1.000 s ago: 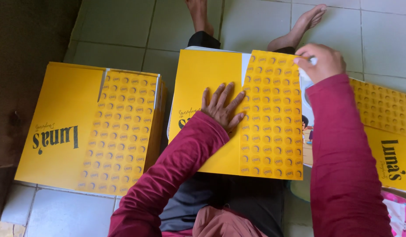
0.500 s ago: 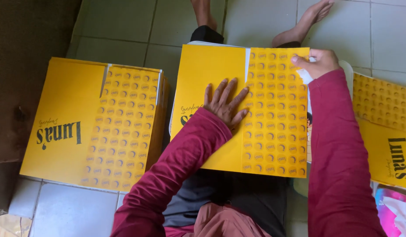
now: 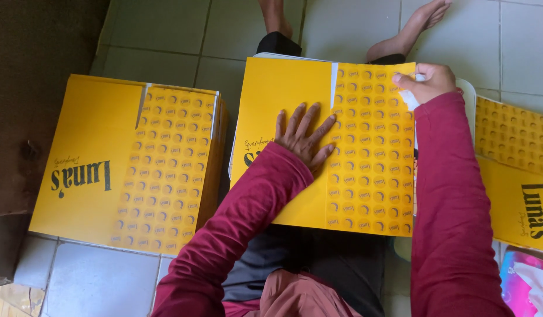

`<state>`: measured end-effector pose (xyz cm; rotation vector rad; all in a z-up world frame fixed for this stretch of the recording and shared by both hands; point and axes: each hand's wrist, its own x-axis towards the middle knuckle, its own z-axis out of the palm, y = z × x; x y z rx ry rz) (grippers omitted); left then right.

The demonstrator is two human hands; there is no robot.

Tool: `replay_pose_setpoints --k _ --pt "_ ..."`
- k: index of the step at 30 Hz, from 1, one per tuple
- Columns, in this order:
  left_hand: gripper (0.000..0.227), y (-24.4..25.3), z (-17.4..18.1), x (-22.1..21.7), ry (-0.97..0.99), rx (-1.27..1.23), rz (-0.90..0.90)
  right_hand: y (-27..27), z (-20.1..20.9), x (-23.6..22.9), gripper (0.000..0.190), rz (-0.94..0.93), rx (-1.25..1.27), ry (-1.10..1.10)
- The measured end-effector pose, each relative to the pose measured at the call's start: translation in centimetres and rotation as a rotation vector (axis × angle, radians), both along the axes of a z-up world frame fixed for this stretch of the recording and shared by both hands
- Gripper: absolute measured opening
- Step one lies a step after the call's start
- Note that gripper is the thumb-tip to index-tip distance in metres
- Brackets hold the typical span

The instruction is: Applying adhesive to the edges of yellow cardboard boxes using a small applicator stick

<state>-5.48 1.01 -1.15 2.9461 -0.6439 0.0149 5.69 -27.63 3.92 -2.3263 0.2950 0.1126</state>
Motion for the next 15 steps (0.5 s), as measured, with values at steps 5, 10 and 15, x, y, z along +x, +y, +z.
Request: replay_pose_setpoints --k 5,10,15 --pt "0.068 0.04 -0.27 0.21 0.028 0.021 -0.005 0.6 0.91 -0.03 0.02 -0.038 0.084 0.1" --pt "0.067 0.01 -0.18 0.43 0.044 0.01 0.008 0.72 0.96 -0.02 0.022 -0.03 0.073 0.089" --pt "0.067 0.08 -0.26 0.57 0.023 0.012 0.005 1.02 1.41 -0.22 0.024 -0.035 0.048 0.1"
